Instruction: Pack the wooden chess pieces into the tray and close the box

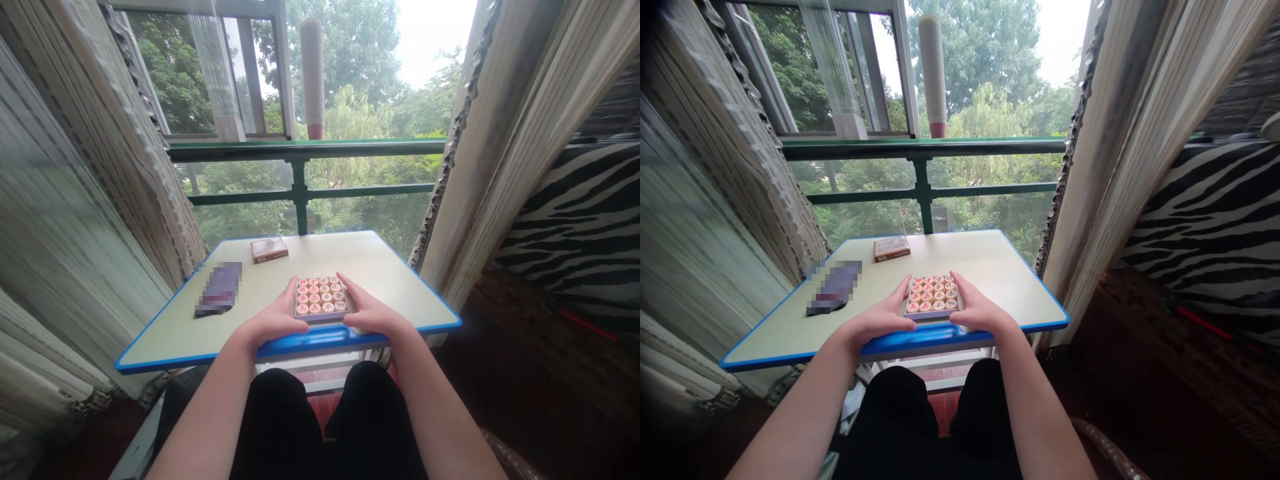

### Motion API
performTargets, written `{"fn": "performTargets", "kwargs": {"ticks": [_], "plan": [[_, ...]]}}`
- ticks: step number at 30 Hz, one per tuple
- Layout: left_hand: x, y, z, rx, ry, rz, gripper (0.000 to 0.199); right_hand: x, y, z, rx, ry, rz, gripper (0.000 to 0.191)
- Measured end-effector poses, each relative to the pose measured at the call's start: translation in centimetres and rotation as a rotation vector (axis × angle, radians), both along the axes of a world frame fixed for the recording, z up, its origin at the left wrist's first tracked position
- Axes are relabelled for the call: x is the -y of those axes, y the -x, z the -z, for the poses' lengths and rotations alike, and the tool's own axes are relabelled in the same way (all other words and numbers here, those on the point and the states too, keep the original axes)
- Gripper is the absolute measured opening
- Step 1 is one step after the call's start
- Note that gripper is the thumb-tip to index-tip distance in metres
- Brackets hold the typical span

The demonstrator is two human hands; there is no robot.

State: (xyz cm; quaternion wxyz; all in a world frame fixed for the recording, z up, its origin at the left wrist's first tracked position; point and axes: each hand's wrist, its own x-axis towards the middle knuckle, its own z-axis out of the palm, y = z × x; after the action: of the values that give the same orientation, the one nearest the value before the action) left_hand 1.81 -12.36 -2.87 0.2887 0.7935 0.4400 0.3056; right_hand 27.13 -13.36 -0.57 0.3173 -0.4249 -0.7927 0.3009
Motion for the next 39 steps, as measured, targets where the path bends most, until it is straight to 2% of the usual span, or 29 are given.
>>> {"fn": "performTargets", "kwargs": {"ticks": [6, 12, 16, 22, 32, 39], "plan": [[0.2, -0.8, 0.0, -0.049, -0.083, -0.027, 0.105, 0.0, 0.1, -0.4, 0.087, 0.020, 0.046, 0.091], [1.1, -1.4, -1.6, -0.088, 0.076, -0.069, 0.098, -0.3, 0.3, -0.3, 0.047, 0.030, 0.058, 0.085], [1.5, -1.9, -2.3, -0.083, 0.116, -0.079, 0.096, -0.2, 0.3, -0.4, 0.025, 0.067, 0.058, 0.083], [1.4, -2.2, -2.1, -0.011, 0.104, -0.098, 0.090, -0.1, 0.3, -0.6, 0.022, 0.056, 0.062, 0.079], [1.6, -2.2, -2.4, -0.019, 0.122, -0.114, 0.092, -0.2, 0.2, -0.3, 0.025, 0.031, 0.056, 0.077], [1.4, -2.1, -2.0, 0.034, 0.118, -0.096, 0.092, -0.1, 0.0, -0.5, 0.043, 0.014, 0.039, 0.076]]}}
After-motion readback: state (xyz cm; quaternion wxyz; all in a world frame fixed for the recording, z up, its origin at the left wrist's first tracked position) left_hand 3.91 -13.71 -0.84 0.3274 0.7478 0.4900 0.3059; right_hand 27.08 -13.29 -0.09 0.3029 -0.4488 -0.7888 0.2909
